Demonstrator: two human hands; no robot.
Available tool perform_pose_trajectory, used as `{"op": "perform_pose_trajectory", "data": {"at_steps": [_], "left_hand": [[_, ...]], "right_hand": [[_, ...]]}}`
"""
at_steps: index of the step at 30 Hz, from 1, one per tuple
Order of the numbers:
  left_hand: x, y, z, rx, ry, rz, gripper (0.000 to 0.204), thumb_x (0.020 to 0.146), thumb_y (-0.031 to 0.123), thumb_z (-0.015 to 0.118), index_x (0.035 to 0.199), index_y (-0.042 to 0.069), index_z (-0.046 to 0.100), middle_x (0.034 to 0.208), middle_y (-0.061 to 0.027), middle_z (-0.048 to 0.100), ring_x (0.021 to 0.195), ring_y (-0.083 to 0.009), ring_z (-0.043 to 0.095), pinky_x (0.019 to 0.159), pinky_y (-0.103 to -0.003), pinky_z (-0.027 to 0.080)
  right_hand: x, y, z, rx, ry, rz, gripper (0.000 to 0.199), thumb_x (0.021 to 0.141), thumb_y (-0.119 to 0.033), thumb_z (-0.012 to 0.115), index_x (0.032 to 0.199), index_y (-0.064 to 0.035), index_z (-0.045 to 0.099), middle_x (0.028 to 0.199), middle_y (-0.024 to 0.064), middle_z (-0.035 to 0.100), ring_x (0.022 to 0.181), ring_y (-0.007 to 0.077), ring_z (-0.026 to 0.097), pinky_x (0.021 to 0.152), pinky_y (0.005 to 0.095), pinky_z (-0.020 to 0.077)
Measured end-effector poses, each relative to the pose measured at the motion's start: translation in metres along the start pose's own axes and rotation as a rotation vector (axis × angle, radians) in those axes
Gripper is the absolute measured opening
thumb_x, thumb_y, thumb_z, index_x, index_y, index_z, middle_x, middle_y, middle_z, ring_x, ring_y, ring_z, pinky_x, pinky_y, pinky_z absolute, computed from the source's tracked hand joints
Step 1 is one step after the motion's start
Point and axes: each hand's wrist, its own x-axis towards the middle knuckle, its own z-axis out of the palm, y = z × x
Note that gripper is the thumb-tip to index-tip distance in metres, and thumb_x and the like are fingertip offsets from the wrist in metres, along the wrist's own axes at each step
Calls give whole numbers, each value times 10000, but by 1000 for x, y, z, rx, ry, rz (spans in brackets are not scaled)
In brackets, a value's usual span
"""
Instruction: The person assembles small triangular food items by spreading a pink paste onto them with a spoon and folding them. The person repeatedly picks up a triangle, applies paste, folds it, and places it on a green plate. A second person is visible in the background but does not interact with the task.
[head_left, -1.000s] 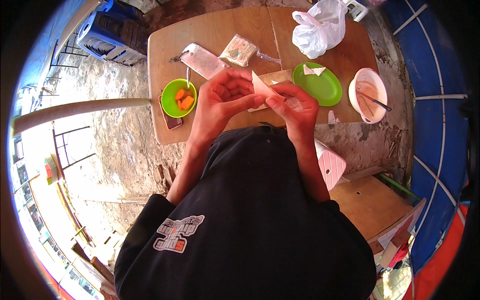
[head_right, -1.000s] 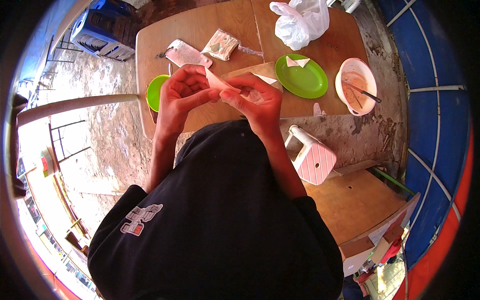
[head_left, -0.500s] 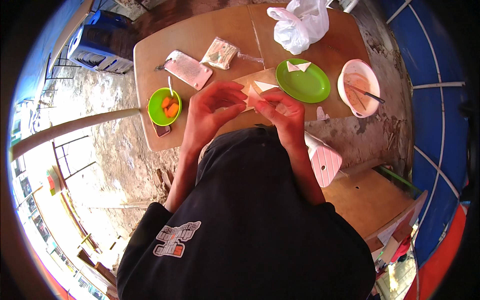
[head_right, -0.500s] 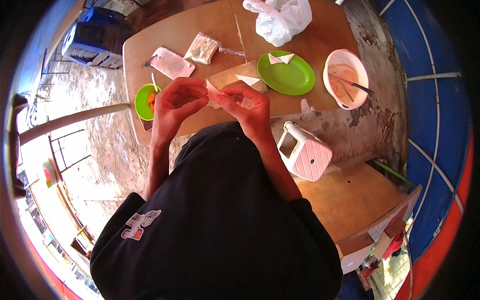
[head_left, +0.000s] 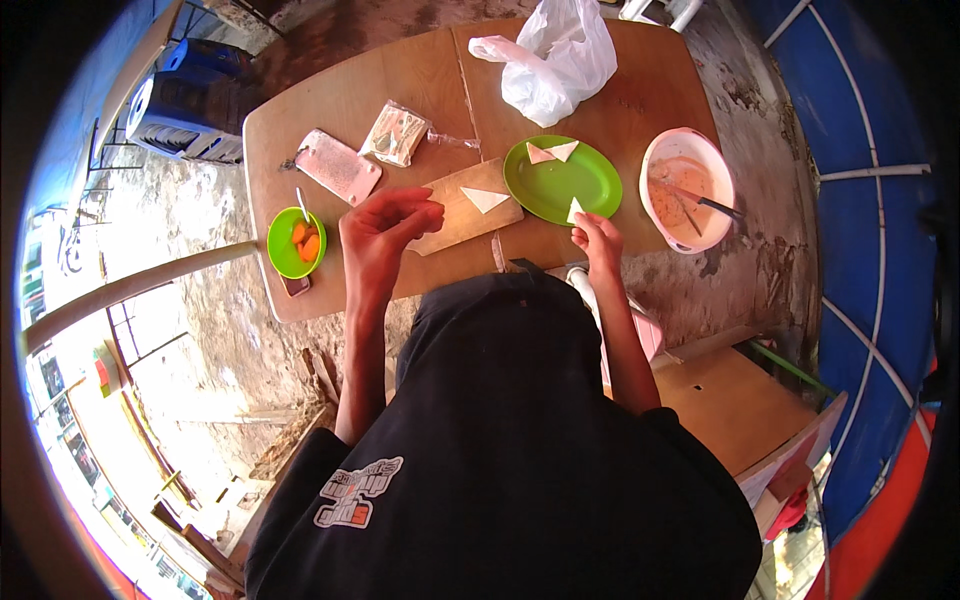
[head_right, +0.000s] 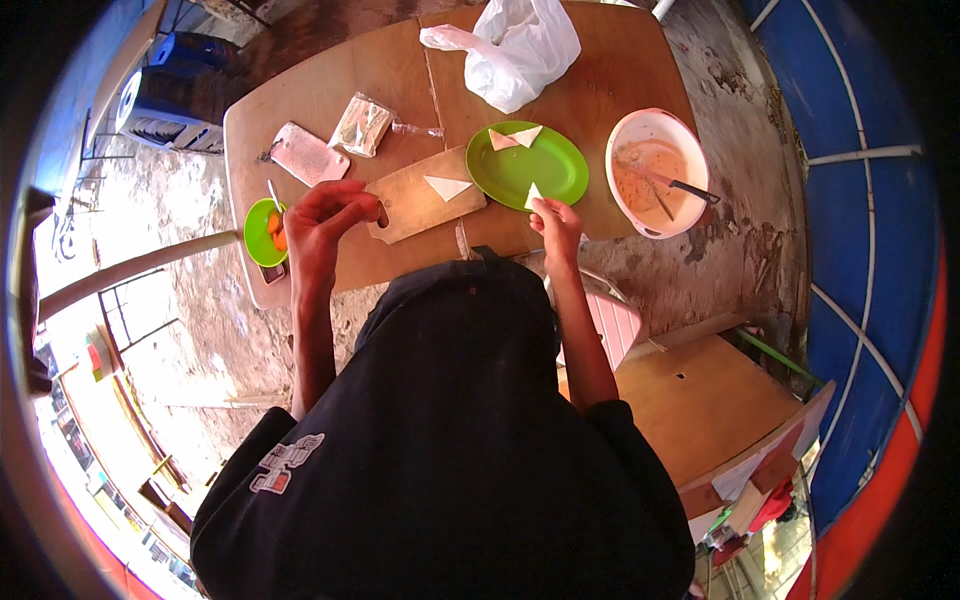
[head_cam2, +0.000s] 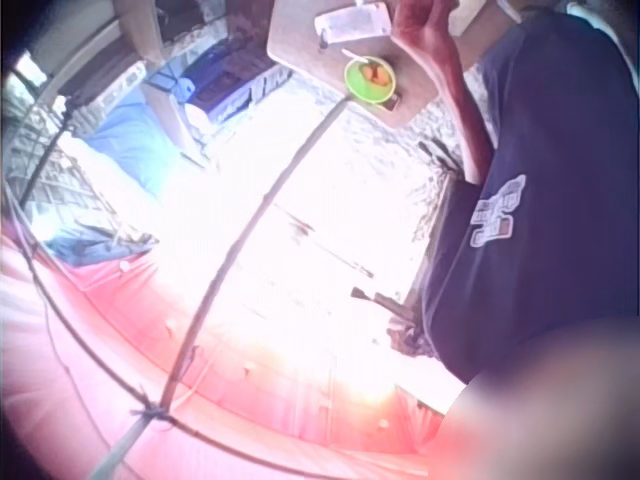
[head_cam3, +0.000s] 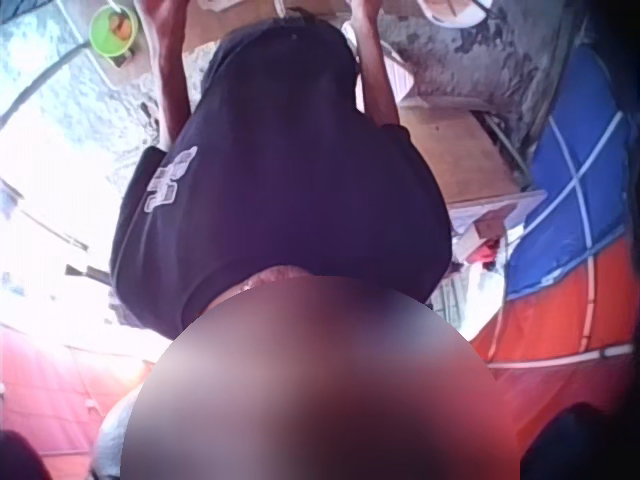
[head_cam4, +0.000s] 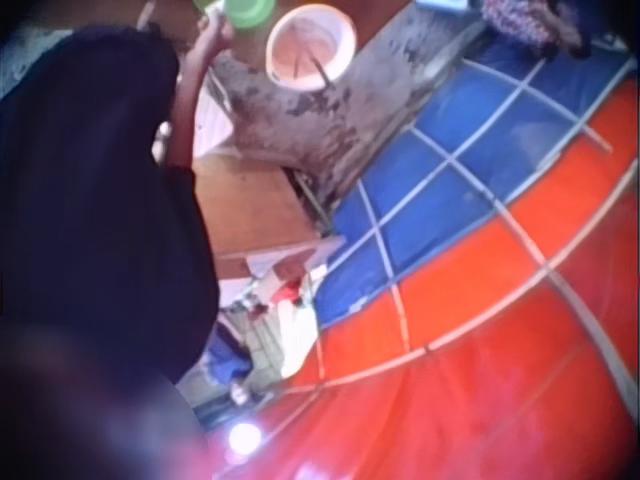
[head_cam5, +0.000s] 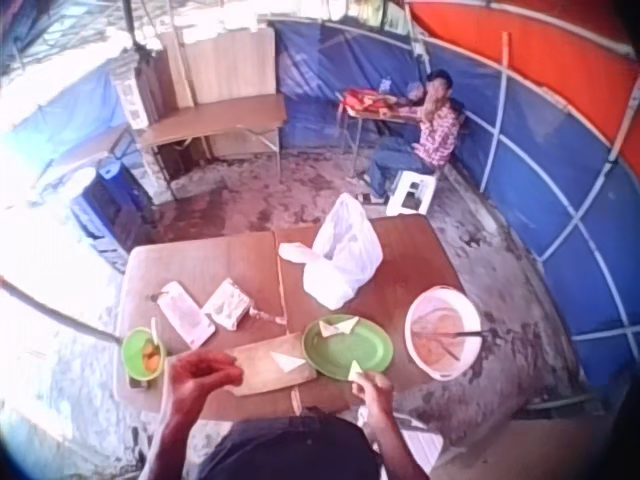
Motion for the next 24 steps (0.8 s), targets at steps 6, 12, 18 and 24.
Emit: {"op": "perform_pose_trajectory", "data": {"at_steps": [6, 12, 18, 24], "left_hand": [[-2, -4, 20, -85, 51, -64, 228, 861, 48, 641, 1062, -58, 617, 897, -157, 699, 755, -167, 677, 718, -273, 534], [-3, -23, 48, -118, 98, -63, 268, 840, 43, 670, 1085, -47, 607, 930, -143, 695, 803, -153, 671, 750, -256, 529], [-4, -40, 64, -115, 148, -166, 317, 813, 24, 687, 1113, -48, 613, 968, -140, 689, 832, -165, 675, 790, -267, 533], [2, -45, 96, -276, 45, -115, 333, 906, 127, 584, 1181, -59, 567, 996, -187, 676, 900, -234, 680, 862, -307, 532]], "right_hand": [[56, 8, -31, -49, -27, -44, 310, 830, -116, 676, 1083, 44, 598, 914, 71, 645, 768, 113, 615, 671, 232, 506], [113, 14, -18, -105, -50, -132, 525, 799, -141, 711, 1230, 78, 508, 1098, 163, 625, 951, 204, 622, 820, 306, 499], [73, -5, -5, -231, -40, -154, 720, 759, -210, 766, 1331, 56, 420, 1260, 224, 546, 1140, 255, 554, 924, 339, 451], [10, -71, 8, 20, -657, -9, 514, 1005, -346, 405, 1377, 9, 390, 1355, 196, 495, 1272, 264, 478, 1056, 378, 349]]}}
